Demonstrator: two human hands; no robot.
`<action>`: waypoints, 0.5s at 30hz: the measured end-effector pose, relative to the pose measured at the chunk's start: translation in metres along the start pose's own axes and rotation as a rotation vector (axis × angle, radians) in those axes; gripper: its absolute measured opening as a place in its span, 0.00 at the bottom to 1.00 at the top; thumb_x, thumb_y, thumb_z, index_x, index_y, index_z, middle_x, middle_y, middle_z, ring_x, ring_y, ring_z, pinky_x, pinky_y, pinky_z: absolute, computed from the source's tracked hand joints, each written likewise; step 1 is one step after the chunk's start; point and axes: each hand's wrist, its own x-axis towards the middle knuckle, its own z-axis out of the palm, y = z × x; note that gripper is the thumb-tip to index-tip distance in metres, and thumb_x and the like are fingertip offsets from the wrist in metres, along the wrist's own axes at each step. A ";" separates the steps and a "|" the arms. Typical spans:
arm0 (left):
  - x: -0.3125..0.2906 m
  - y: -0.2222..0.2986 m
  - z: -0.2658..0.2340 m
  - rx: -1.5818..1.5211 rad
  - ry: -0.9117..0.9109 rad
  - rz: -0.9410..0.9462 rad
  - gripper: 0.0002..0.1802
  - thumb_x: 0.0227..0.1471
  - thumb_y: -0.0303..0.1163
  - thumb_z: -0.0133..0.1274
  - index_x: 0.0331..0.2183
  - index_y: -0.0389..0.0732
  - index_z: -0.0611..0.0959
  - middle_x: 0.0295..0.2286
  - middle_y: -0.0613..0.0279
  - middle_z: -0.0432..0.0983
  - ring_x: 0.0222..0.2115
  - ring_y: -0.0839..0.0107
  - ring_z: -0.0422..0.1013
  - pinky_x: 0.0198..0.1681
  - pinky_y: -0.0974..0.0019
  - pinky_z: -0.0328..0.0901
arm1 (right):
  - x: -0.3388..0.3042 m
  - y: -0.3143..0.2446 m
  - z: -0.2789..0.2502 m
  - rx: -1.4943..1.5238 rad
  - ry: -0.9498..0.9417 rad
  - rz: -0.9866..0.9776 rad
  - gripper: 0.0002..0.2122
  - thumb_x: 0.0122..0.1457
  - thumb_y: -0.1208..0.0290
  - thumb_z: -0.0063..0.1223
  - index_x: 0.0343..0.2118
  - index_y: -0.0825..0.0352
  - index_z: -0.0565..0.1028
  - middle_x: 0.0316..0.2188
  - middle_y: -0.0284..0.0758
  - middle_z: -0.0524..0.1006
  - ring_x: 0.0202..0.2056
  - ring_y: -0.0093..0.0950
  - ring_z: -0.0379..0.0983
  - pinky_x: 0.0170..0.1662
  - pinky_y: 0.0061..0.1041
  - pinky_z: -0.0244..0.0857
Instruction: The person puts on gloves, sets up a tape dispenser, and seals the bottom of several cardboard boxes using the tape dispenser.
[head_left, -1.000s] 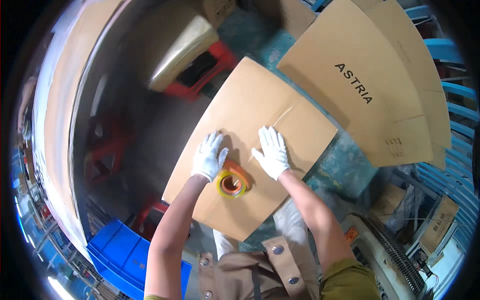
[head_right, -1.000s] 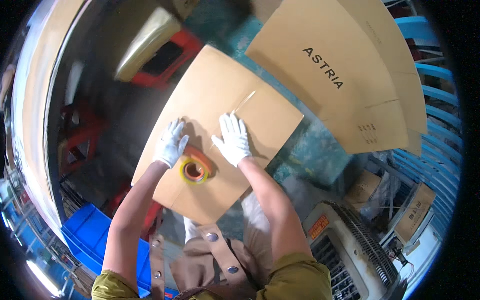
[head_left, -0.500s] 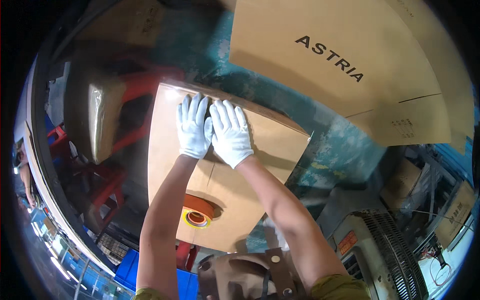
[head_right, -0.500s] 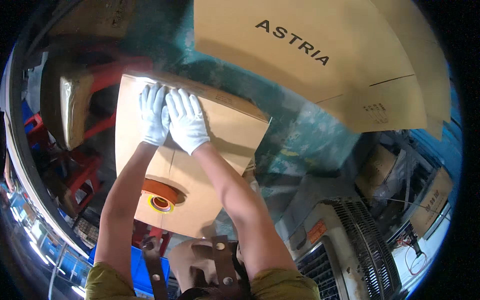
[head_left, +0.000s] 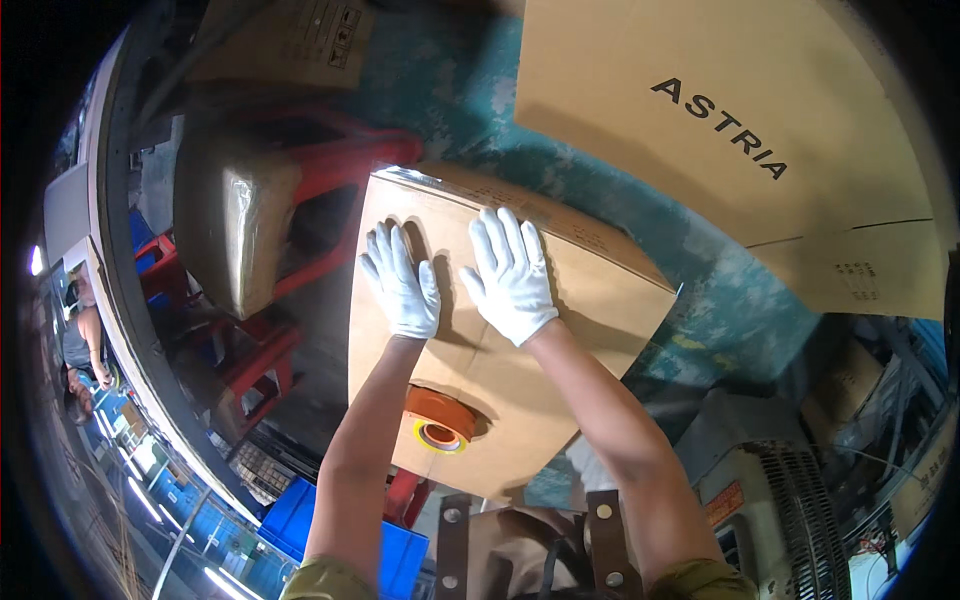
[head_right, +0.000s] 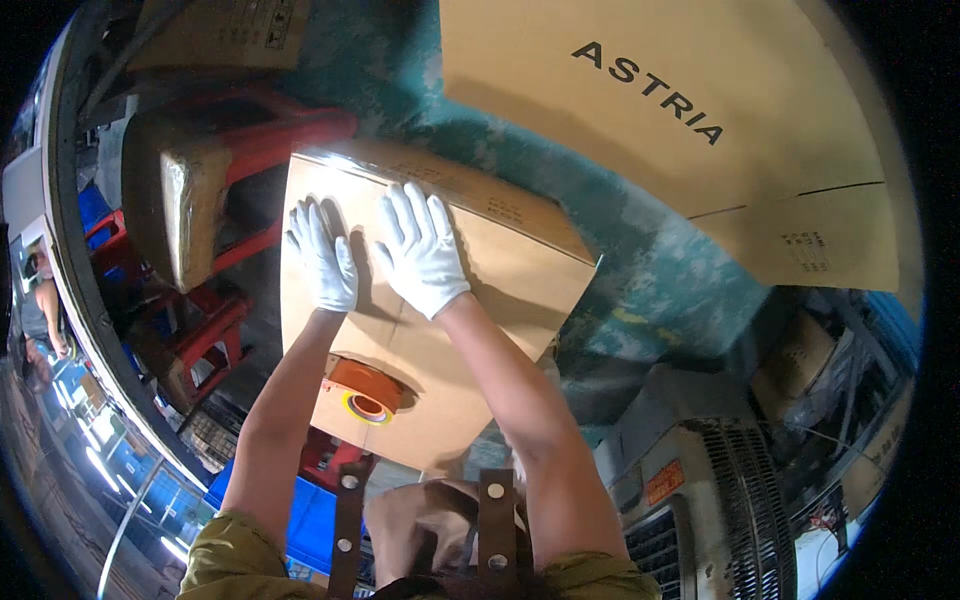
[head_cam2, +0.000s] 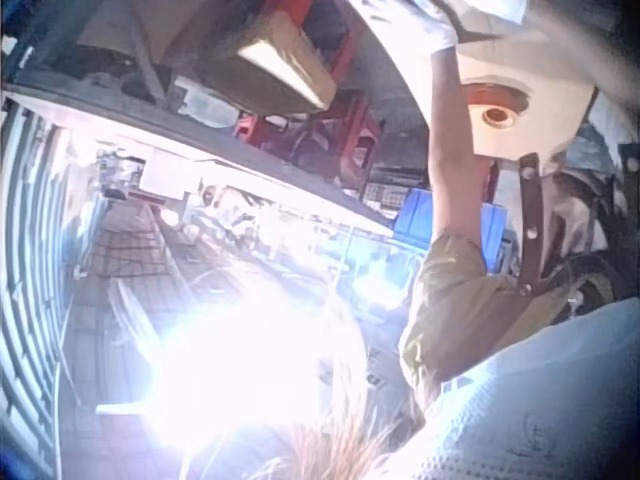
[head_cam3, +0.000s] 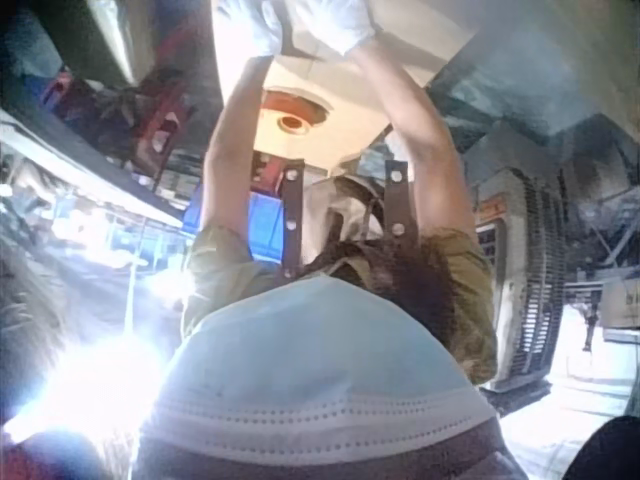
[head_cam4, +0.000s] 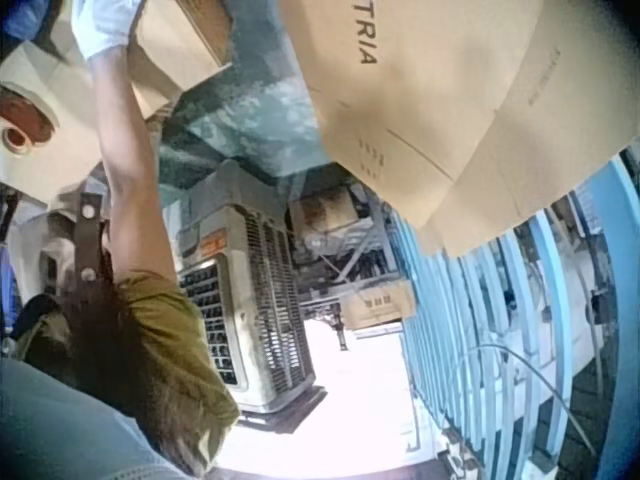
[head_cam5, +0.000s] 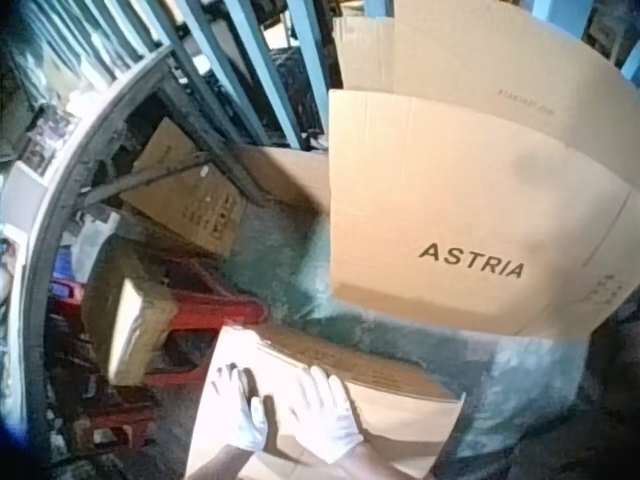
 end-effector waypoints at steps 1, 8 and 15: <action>0.006 0.005 -0.003 -0.050 -0.010 0.046 0.35 0.62 0.45 0.38 0.62 0.33 0.57 0.62 0.40 0.50 0.64 0.38 0.43 0.63 0.36 0.38 | 0.007 -0.001 0.000 0.001 -0.016 0.055 0.27 0.60 0.56 0.45 0.60 0.66 0.64 0.62 0.40 0.63 0.65 0.37 0.52 0.67 0.41 0.40; 0.069 0.044 0.004 -0.172 -0.104 0.316 0.25 0.59 0.42 0.41 0.55 0.42 0.71 0.55 0.51 0.65 0.58 0.47 0.57 0.62 0.40 0.46 | 0.021 0.021 -0.005 -0.153 0.097 0.063 0.25 0.61 0.56 0.45 0.56 0.67 0.67 0.48 0.37 0.72 0.50 0.34 0.67 0.57 0.39 0.55; 0.079 0.045 0.004 0.001 -0.035 0.319 0.11 0.55 0.39 0.48 0.37 0.46 0.79 0.39 0.59 0.73 0.45 0.56 0.67 0.60 0.46 0.50 | -0.063 0.077 -0.064 -0.158 -0.089 0.350 0.26 0.56 0.51 0.52 0.52 0.64 0.70 0.39 0.36 0.73 0.42 0.35 0.68 0.48 0.38 0.58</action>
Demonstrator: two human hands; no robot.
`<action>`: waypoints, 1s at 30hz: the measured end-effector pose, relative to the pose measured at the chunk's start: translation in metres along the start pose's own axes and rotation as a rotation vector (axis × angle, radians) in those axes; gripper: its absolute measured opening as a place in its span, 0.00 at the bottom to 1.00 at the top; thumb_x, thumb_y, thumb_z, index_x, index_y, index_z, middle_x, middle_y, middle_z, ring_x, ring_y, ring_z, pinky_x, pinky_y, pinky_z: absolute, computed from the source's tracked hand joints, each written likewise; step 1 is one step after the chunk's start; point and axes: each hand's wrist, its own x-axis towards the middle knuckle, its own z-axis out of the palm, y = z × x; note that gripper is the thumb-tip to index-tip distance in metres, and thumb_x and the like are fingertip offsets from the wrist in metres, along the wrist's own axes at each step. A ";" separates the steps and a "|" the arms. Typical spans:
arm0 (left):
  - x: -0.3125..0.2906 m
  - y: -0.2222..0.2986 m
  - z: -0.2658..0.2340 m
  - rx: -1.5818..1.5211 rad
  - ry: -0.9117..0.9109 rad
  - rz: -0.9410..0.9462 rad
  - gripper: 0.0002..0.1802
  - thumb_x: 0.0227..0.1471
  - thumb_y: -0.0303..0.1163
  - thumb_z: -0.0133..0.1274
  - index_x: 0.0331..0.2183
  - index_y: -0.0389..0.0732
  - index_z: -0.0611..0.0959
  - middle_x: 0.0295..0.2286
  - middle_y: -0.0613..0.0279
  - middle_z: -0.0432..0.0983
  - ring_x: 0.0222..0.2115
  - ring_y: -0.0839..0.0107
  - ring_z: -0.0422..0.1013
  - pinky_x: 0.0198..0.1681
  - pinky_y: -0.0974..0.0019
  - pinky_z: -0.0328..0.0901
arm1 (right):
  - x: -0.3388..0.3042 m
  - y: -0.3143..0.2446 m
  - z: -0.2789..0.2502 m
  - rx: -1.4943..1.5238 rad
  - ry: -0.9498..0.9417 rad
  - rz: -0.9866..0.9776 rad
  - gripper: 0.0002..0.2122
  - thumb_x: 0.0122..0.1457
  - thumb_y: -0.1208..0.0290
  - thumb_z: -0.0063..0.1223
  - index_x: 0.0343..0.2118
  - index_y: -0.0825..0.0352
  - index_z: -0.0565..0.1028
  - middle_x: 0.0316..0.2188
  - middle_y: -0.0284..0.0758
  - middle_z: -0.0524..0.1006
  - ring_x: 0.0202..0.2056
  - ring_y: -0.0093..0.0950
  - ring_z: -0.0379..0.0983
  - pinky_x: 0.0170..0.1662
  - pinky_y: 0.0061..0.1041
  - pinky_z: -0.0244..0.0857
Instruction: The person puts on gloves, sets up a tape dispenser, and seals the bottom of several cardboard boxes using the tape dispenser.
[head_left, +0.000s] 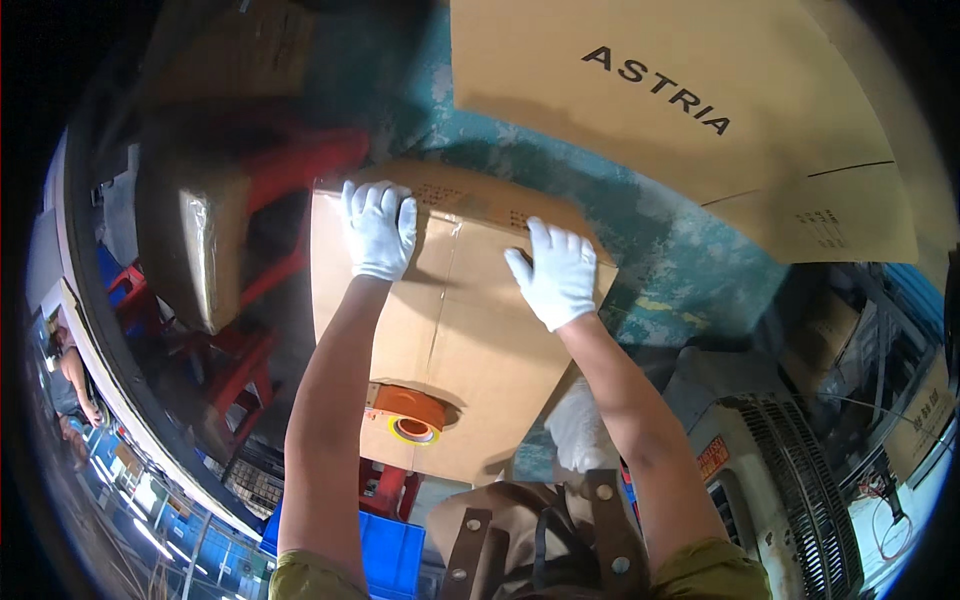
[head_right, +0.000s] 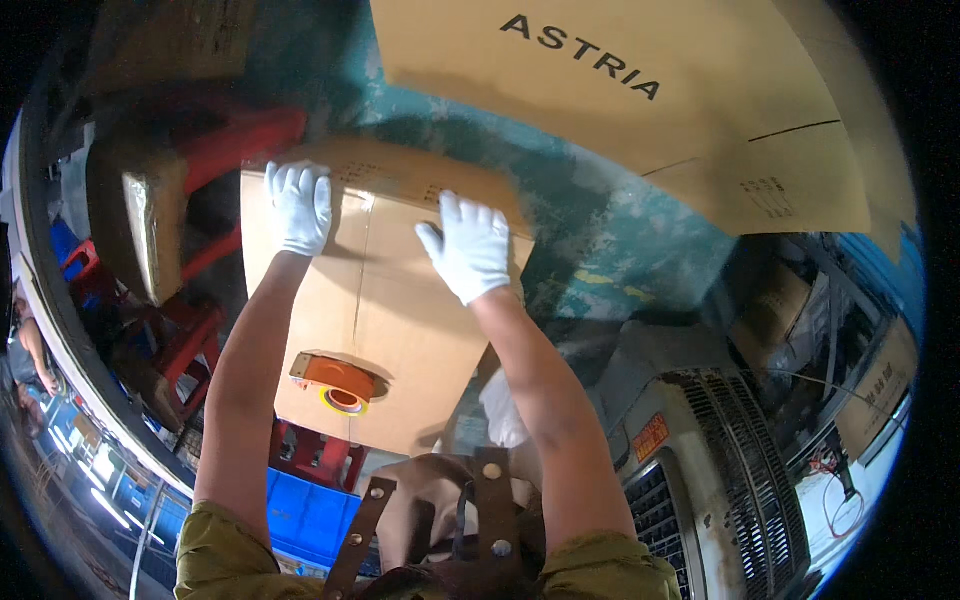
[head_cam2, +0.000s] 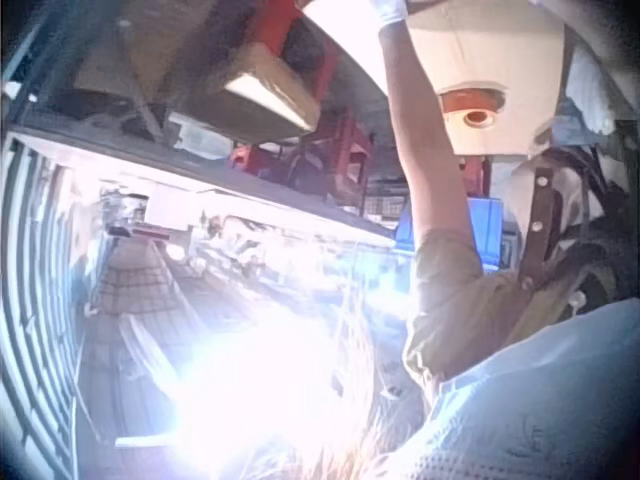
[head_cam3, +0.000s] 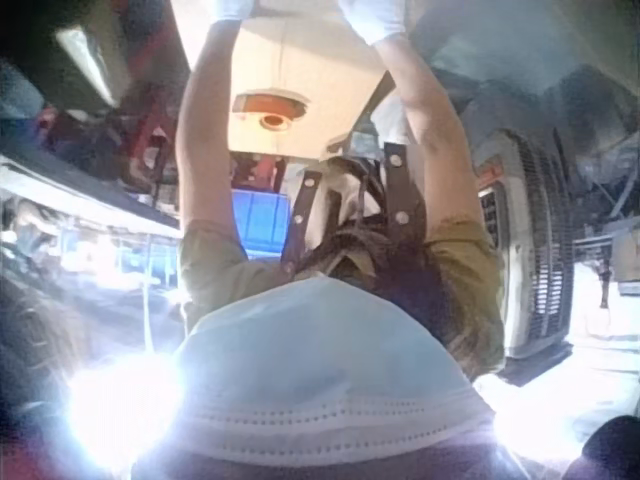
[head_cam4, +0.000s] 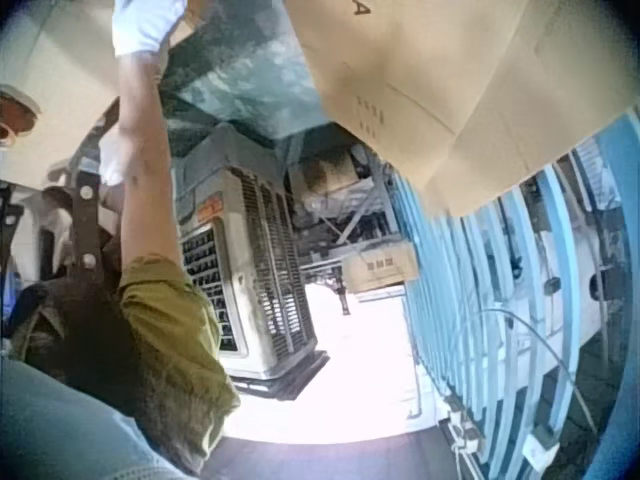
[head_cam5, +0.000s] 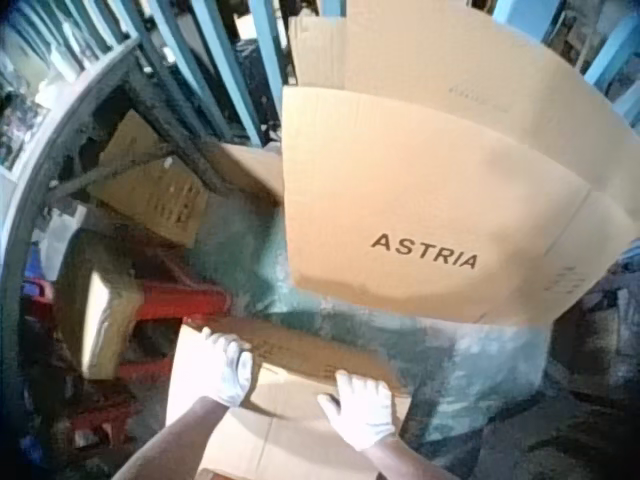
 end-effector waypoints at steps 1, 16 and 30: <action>-0.002 0.002 0.001 0.009 -0.004 -0.009 0.10 0.56 0.40 0.47 0.35 0.46 0.79 0.37 0.60 0.74 0.44 0.57 0.68 0.60 0.46 0.51 | -0.009 0.011 -0.002 -0.005 -0.004 0.021 0.25 0.56 0.51 0.53 0.51 0.64 0.70 0.39 0.37 0.73 0.42 0.35 0.69 0.49 0.38 0.58; -0.002 0.001 0.005 0.039 0.036 -0.014 0.12 0.57 0.42 0.45 0.32 0.46 0.79 0.32 0.58 0.74 0.40 0.56 0.68 0.60 0.46 0.50 | -0.028 0.078 0.007 1.285 -0.059 1.135 0.25 0.58 0.55 0.57 0.49 0.74 0.74 0.52 0.47 0.73 0.52 0.36 0.70 0.53 0.34 0.61; 0.011 -0.005 -0.004 0.030 0.062 -0.378 0.30 0.44 0.44 0.60 0.50 0.46 0.75 0.55 0.52 0.65 0.58 0.49 0.56 0.63 0.38 0.43 | 0.062 -0.053 0.032 -0.019 0.073 0.079 0.18 0.63 0.59 0.40 0.19 0.58 0.74 0.14 0.36 0.76 0.16 0.37 0.73 0.27 0.37 0.69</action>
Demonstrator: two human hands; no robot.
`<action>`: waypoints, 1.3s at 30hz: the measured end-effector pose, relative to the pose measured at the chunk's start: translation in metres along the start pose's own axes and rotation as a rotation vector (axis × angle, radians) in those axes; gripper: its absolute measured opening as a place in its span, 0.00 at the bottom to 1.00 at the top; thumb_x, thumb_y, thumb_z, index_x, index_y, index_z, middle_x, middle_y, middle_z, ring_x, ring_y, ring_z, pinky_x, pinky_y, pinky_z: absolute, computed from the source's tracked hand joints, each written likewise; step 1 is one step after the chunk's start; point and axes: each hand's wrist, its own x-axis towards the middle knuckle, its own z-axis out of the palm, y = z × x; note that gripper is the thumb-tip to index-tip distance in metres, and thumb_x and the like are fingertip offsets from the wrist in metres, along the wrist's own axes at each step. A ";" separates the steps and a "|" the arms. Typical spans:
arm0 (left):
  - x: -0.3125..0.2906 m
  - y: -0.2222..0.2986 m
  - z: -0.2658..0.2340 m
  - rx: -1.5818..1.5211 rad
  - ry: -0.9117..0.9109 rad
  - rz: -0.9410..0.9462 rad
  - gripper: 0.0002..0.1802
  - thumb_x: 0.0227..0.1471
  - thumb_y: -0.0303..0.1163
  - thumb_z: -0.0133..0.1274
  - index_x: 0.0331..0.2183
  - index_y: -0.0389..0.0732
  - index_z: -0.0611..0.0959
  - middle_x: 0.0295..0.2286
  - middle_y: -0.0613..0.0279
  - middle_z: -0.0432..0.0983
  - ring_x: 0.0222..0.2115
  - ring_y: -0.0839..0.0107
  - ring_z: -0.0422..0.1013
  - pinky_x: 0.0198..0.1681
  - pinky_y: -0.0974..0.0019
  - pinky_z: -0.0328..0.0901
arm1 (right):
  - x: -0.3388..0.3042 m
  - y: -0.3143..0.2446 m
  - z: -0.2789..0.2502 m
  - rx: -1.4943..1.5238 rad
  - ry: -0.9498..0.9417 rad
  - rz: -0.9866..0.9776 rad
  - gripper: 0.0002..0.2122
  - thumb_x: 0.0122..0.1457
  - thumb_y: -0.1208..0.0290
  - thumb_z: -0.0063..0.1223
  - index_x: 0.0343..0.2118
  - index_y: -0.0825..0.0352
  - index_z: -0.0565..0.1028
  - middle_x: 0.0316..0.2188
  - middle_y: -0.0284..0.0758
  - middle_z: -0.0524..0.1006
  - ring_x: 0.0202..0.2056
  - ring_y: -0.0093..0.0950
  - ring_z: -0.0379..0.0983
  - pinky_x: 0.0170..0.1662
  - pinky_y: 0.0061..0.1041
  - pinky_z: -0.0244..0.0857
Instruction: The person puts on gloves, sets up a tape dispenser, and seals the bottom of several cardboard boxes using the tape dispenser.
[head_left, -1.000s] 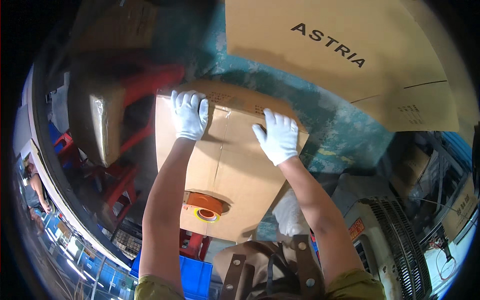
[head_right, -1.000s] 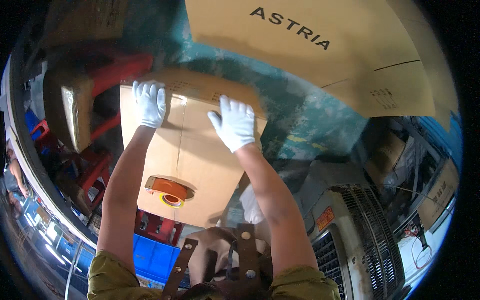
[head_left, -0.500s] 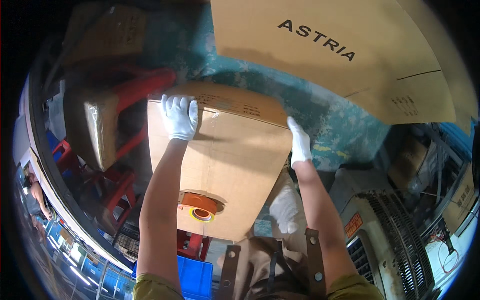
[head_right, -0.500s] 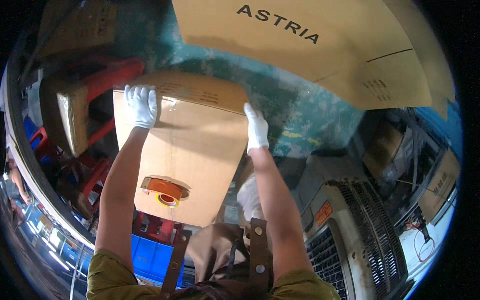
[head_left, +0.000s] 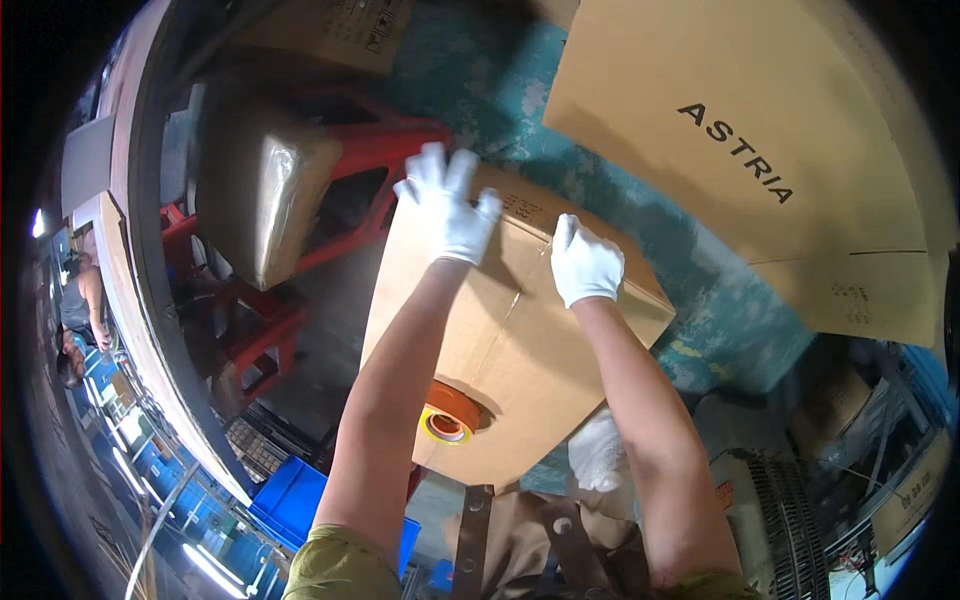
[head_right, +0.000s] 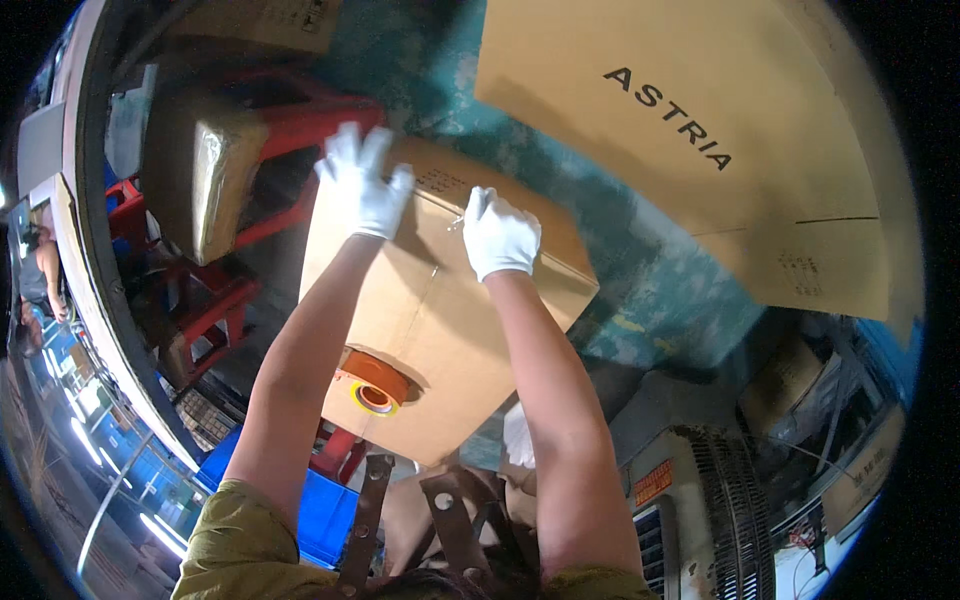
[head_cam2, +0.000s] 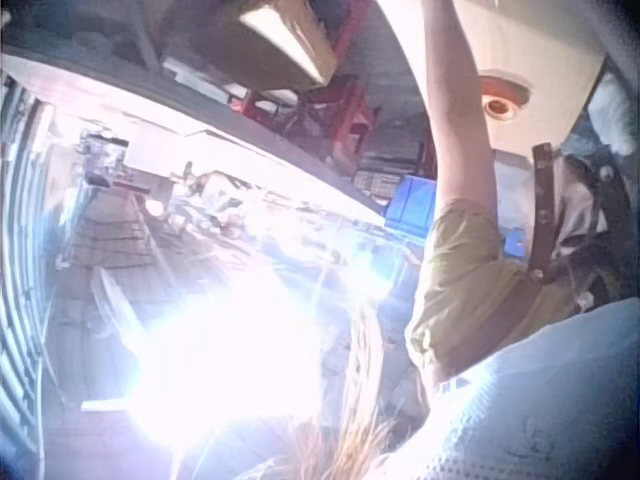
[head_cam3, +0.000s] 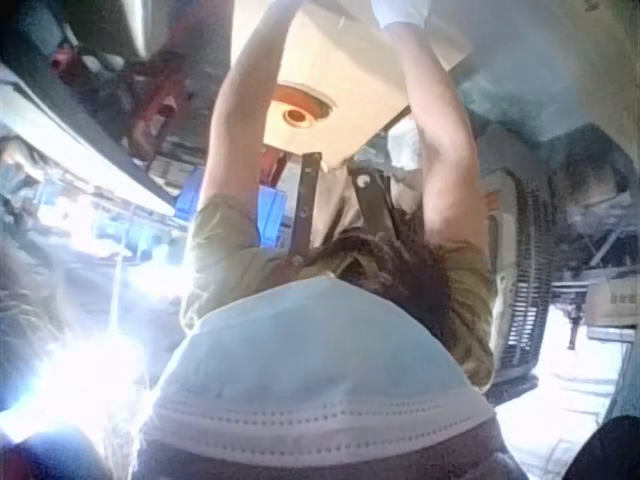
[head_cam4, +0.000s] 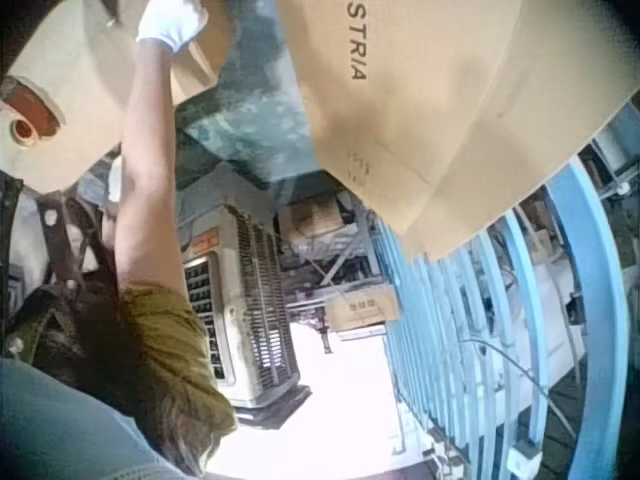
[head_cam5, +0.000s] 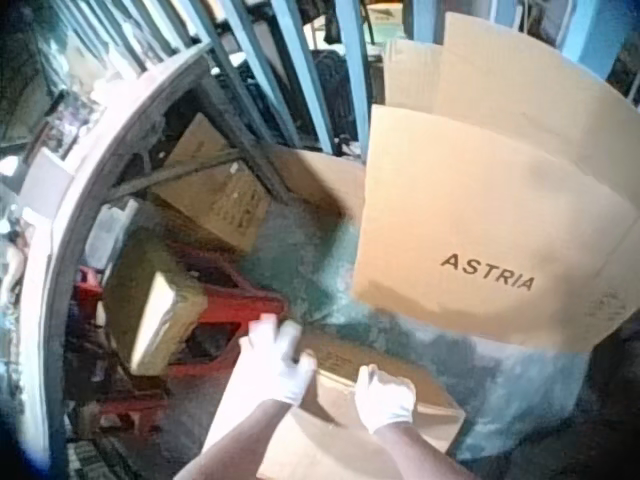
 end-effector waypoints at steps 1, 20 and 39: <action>0.004 -0.010 -0.012 0.095 0.081 -0.225 0.41 0.40 0.45 0.62 0.56 0.46 0.69 0.59 0.47 0.58 0.61 0.45 0.51 0.64 0.38 0.42 | 0.000 -0.005 -0.002 0.006 -0.001 -0.010 0.18 0.63 0.59 0.40 0.19 0.58 0.74 0.14 0.36 0.76 0.16 0.37 0.73 0.27 0.37 0.69; -0.009 -0.021 -0.013 0.112 -0.291 0.096 0.38 0.52 0.68 0.41 0.49 0.49 0.81 0.54 0.55 0.69 0.59 0.51 0.54 0.64 0.51 0.43 | -0.012 -0.033 0.018 -0.255 0.103 -0.216 0.10 0.62 0.62 0.43 0.36 0.58 0.75 0.20 0.32 0.77 0.18 0.33 0.75 0.23 0.34 0.69; -0.576 -0.044 -0.127 -0.326 0.160 -1.405 0.45 0.56 0.46 0.52 0.63 0.31 0.52 0.62 0.36 0.46 0.64 0.42 0.45 0.65 0.47 0.42 | -0.192 -0.150 -0.052 0.269 -0.004 -0.742 0.19 0.67 0.68 0.40 0.56 0.75 0.66 0.57 0.48 0.67 0.59 0.39 0.63 0.63 0.37 0.54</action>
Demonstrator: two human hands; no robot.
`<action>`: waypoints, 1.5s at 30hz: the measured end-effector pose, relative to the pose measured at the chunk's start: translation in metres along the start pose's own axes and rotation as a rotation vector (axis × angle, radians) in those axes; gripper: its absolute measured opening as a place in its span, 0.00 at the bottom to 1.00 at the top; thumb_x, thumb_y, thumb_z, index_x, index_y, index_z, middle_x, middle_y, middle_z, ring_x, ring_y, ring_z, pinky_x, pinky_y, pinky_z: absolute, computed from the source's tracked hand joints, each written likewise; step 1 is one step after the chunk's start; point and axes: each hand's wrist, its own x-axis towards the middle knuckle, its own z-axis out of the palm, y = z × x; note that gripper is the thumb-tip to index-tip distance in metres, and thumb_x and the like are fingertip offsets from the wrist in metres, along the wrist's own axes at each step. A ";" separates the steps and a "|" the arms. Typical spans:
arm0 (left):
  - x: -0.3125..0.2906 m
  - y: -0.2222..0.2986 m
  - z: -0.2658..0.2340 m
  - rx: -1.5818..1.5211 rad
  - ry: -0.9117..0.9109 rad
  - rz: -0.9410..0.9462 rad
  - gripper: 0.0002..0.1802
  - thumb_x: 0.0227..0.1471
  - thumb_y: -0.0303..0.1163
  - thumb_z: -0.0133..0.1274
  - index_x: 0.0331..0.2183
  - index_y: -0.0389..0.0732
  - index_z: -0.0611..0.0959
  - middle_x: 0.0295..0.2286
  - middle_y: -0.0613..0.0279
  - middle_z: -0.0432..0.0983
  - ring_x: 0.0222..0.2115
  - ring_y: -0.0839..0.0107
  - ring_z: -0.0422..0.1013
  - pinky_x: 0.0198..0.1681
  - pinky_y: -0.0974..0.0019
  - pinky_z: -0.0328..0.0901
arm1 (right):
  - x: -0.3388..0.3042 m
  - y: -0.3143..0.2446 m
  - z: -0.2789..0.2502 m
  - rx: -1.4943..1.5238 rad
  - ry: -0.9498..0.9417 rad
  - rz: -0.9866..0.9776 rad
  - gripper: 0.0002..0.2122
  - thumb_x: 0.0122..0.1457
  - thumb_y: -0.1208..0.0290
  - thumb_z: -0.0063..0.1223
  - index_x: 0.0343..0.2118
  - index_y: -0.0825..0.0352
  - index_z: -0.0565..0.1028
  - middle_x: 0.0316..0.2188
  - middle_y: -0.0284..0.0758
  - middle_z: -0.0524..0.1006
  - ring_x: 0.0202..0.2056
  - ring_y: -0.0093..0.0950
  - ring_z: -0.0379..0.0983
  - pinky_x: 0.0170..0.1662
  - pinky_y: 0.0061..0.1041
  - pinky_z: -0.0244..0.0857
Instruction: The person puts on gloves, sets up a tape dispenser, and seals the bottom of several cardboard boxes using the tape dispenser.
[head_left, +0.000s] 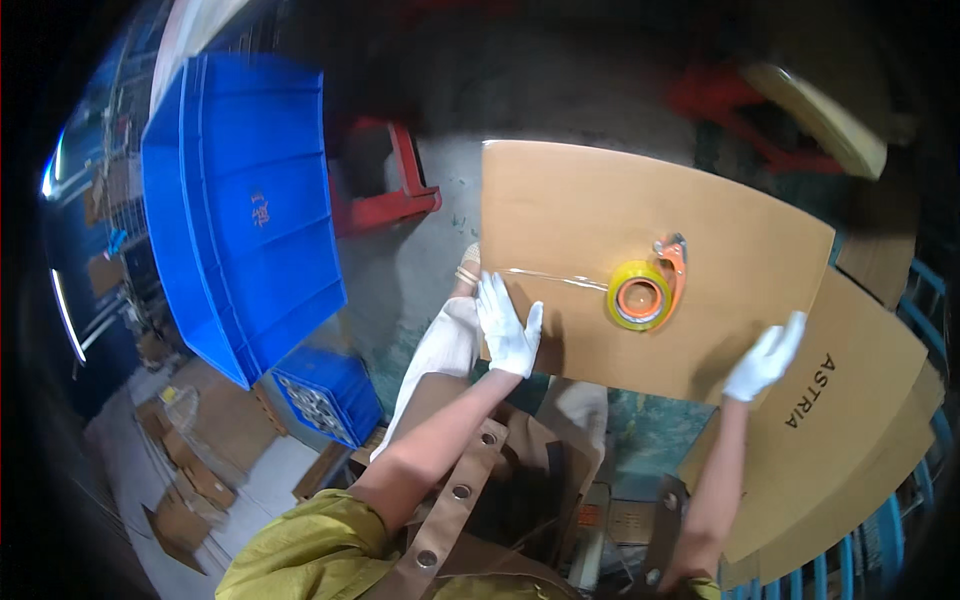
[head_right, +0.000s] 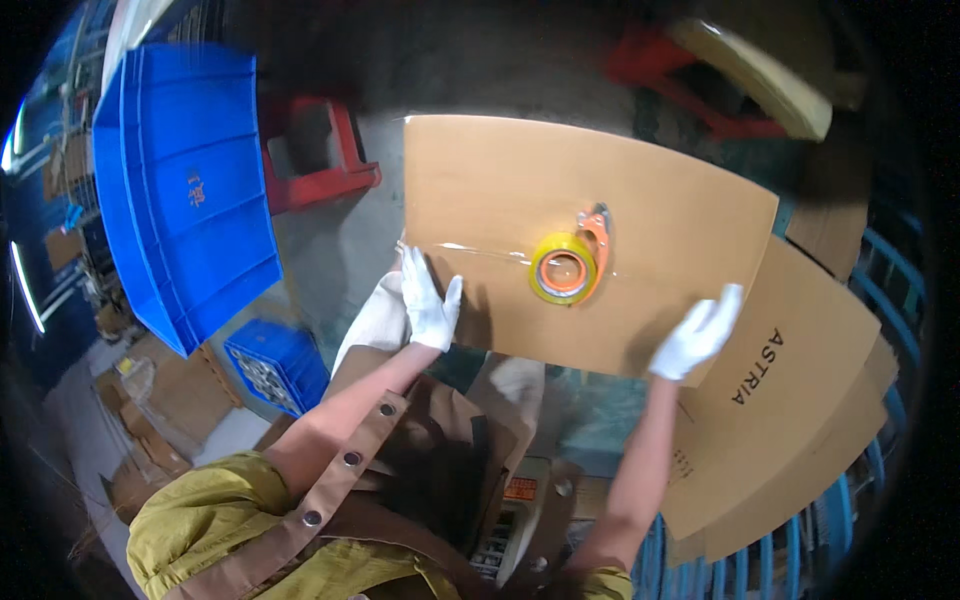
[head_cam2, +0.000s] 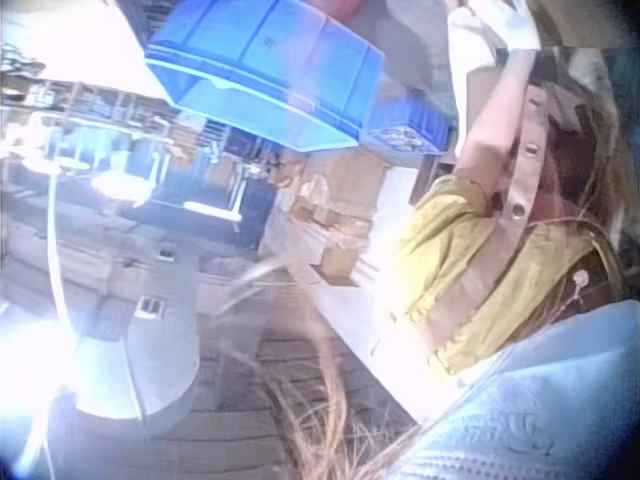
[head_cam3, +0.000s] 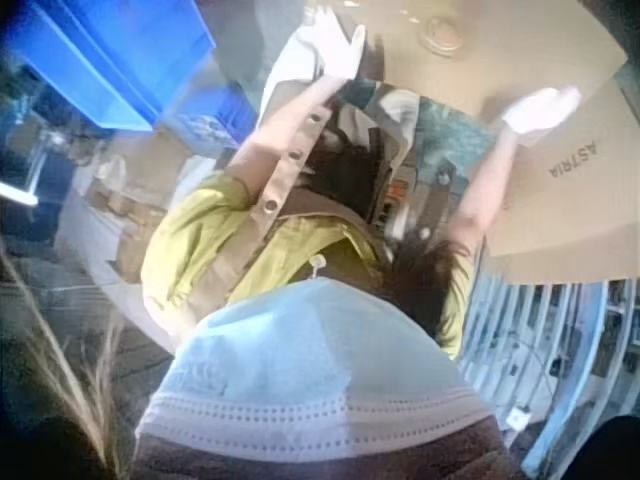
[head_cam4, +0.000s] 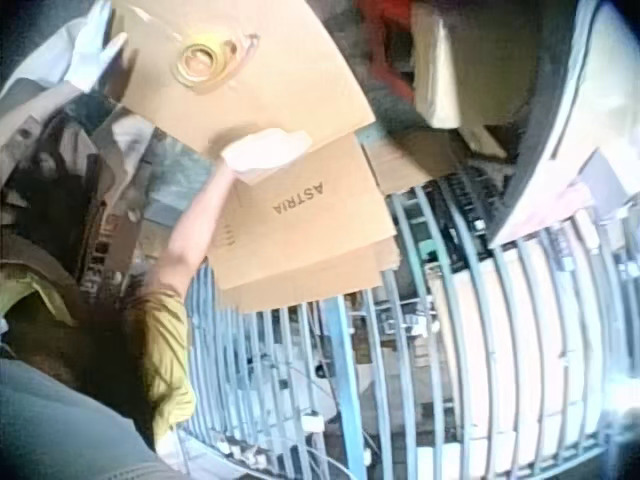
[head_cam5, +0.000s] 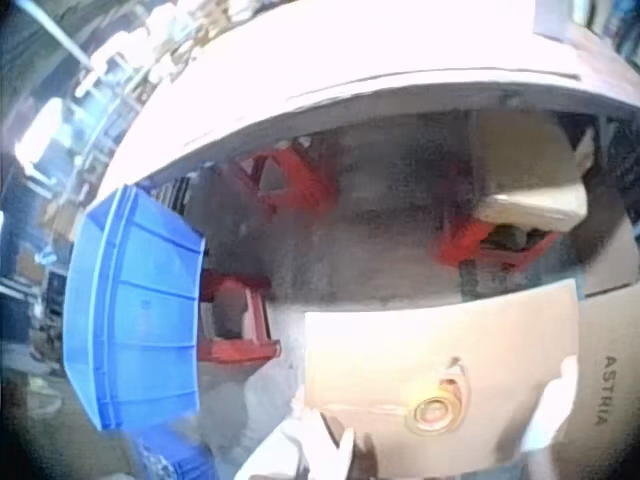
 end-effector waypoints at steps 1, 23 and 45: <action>0.008 -0.007 0.007 0.085 0.036 -0.032 0.46 0.54 0.46 0.54 0.63 0.30 0.52 0.62 0.35 0.46 0.63 0.41 0.46 0.65 0.47 0.43 | -0.015 -0.050 0.008 0.006 -0.112 -0.165 0.17 0.65 0.72 0.41 0.54 0.75 0.68 0.53 0.46 0.71 0.57 0.37 0.66 0.62 0.36 0.55; 0.109 -0.111 0.045 -0.575 -0.548 -0.537 0.69 0.25 0.55 0.73 0.64 0.44 0.53 0.57 0.52 0.63 0.58 0.58 0.62 0.61 0.59 0.57 | -0.062 -0.368 0.376 -0.788 -1.497 -1.205 0.12 0.56 0.67 0.45 0.36 0.62 0.81 0.33 0.37 0.81 0.35 0.38 0.78 0.40 0.35 0.66; 0.008 -0.108 0.008 -0.417 0.071 -0.839 0.72 0.21 0.52 0.75 0.62 0.34 0.54 0.62 0.40 0.48 0.63 0.50 0.48 0.64 0.53 0.47 | -0.142 -0.328 0.308 -1.021 -1.460 -1.236 0.30 0.66 0.48 0.29 0.58 0.69 0.67 0.60 0.46 0.66 0.64 0.42 0.55 0.67 0.49 0.31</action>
